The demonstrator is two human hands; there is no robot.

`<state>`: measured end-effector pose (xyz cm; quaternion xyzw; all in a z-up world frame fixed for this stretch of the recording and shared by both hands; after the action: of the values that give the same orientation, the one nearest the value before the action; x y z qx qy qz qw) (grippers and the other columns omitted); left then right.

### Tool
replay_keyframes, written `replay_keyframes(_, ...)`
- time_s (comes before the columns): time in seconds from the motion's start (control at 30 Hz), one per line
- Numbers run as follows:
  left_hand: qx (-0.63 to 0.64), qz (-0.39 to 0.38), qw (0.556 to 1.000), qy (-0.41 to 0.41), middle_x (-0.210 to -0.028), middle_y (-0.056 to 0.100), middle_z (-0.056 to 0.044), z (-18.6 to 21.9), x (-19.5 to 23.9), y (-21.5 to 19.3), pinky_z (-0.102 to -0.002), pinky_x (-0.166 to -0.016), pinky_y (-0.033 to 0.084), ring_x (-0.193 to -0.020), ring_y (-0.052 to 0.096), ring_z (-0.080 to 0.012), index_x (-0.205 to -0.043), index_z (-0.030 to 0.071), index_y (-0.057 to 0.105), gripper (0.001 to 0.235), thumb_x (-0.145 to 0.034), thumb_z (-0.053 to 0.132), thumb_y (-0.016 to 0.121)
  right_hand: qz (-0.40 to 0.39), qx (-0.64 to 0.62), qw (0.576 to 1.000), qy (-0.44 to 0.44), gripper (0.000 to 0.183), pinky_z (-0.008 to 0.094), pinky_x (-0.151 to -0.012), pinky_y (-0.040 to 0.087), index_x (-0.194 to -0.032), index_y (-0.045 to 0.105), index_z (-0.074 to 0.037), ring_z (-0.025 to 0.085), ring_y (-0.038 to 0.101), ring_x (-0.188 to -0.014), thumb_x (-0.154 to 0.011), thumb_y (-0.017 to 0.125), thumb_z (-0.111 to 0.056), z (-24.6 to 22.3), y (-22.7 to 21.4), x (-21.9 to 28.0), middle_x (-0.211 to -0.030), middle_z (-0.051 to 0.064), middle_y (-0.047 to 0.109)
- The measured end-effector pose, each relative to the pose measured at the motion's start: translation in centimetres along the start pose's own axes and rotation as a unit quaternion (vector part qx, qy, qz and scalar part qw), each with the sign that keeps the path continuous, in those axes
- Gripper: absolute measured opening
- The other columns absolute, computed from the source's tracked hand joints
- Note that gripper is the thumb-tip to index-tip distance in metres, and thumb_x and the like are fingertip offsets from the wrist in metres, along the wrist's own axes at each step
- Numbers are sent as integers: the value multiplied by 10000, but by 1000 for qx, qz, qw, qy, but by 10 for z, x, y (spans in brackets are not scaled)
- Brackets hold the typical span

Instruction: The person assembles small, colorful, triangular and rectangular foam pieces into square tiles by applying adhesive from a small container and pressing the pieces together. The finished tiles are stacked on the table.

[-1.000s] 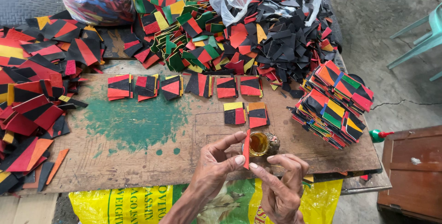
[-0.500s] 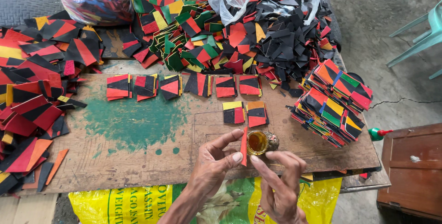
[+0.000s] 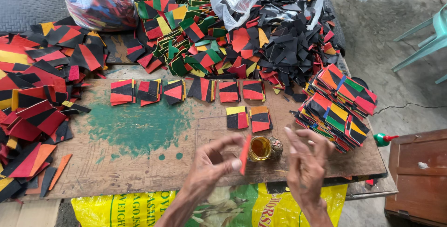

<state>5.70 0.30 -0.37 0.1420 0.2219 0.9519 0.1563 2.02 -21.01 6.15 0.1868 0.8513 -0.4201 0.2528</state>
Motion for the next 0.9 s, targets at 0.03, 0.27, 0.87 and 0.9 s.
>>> replay_keyframes(0.03,-102,46,993,40,-1004,753,-152,4,-6,-8,-300,-599,561,-671,681,-158,-1333,8,667,597,-754,39,811,13,-23,999,35,398,336,-986,402,-1272,726,-155,219,455,-1112,-950,594,39,3,-5,4,-1190,77,610)
replay_keyframes(0.27,-282,157,946,33,-1234,617,-120,-12,-76,-21,-299,-629,626,-787,729,-174,-1169,21,642,379,-802,31,738,-27,-23,999,6,405,363,-989,409,-1293,695,-121,239,476,-1134,-924,594,12,5,8,16,-1150,71,626)
replay_keyframes(0.87,-374,209,900,75,-980,599,-140,-45,-124,-18,-370,-711,603,-776,678,-231,-805,6,632,263,-683,70,856,-337,-73,938,-6,927,536,-1078,231,-1624,133,-134,266,510,-1282,-790,452,115,88,125,-54,-1211,-59,757)
replay_keyframes(0.9,-371,207,903,68,-986,598,-136,-47,-125,-19,-369,-715,604,-781,679,-233,-805,10,629,259,-690,72,852,-343,-72,937,-3,926,518,-1070,249,-1629,130,-146,257,513,-1277,-799,448,113,90,127,-53,-1207,-67,757)
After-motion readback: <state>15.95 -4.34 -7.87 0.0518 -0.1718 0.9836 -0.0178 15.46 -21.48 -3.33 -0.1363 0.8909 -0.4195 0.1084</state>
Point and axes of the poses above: each hand's wrist, its own x-axis away from the middle knuckle, its own y-axis out of the palm, z = x × y, the point moved 4 cm from there along -x, towards the middle knuckle
